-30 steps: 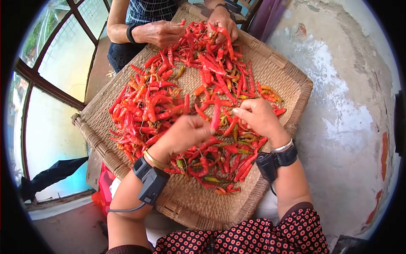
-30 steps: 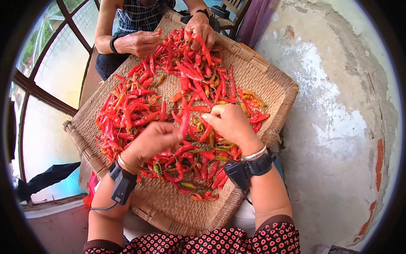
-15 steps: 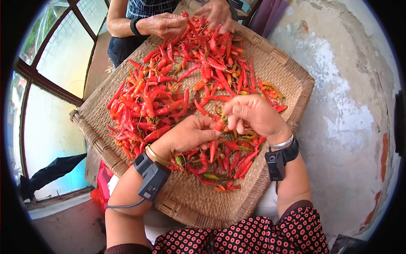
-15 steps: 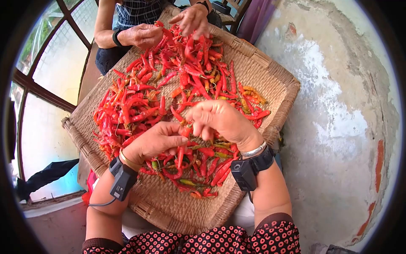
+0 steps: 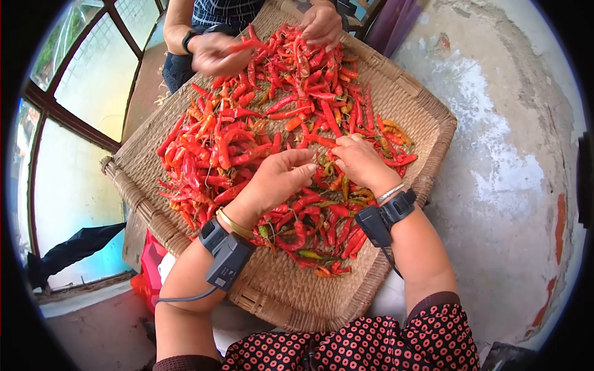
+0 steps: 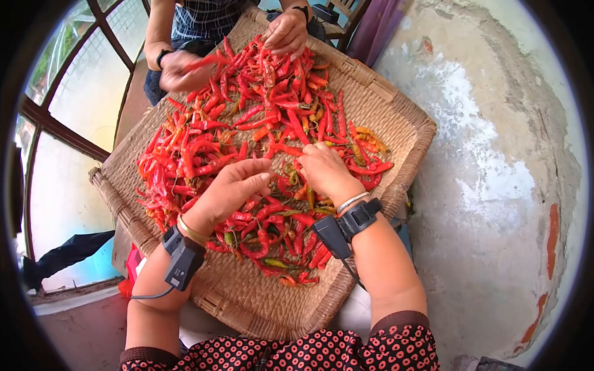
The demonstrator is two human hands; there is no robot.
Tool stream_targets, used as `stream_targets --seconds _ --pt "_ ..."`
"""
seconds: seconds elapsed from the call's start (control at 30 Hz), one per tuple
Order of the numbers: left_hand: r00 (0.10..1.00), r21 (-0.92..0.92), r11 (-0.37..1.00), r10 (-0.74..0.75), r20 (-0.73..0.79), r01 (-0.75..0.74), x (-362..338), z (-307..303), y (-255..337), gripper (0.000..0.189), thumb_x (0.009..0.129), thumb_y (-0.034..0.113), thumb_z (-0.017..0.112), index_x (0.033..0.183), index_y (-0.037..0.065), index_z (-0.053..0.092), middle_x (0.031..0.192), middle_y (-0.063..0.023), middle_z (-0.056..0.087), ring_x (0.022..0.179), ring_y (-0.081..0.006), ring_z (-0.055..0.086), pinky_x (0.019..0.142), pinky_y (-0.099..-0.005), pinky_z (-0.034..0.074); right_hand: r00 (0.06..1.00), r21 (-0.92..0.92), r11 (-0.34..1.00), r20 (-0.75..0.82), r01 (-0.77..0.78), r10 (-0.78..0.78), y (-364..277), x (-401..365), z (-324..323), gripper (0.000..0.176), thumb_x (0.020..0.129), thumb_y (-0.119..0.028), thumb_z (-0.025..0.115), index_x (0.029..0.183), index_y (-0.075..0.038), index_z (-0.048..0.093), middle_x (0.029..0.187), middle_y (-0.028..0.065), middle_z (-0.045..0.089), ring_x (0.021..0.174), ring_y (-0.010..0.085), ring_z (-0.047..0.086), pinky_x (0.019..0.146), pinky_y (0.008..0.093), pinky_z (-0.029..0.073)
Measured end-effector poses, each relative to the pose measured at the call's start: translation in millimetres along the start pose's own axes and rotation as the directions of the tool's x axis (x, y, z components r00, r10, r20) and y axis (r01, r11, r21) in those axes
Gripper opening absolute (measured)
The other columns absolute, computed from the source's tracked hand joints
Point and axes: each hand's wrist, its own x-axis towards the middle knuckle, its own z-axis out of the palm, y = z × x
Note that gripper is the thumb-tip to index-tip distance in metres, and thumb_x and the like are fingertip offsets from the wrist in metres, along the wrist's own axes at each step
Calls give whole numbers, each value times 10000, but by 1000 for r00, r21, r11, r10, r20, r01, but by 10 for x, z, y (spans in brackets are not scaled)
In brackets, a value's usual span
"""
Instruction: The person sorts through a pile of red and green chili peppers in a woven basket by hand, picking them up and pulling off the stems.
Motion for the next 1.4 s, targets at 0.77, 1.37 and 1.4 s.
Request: stream_targets --seconds 0.77,1.37,1.4 --pt "986 978 128 14 167 -167 -153 69 -179 293 738 331 633 774 40 627 686 -154 607 692 -325 616 621 -416 500 987 428 904 136 18 -84 -466 -24 -329 300 776 -117 600 1053 -4 581 981 133 610 929 198 588 788 296 463" --pt "726 974 227 672 -143 -18 -372 -146 312 160 723 181 681 819 73 613 815 -87 615 787 -270 593 670 -357 476 931 911 342 107 -233 350 -184 16 -500 288 804 -162 630 1044 -7 594 885 44 633 719 145 597 645 287 481" --pt "674 989 148 731 -107 -4 -382 -224 368 189 714 192 689 842 75 613 883 -90 606 855 -282 571 725 -374 458 910 900 425 -97 -92 402 -207 52 -429 334 800 -168 639 1087 -12 574 946 61 619 805 163 591 711 305 473"
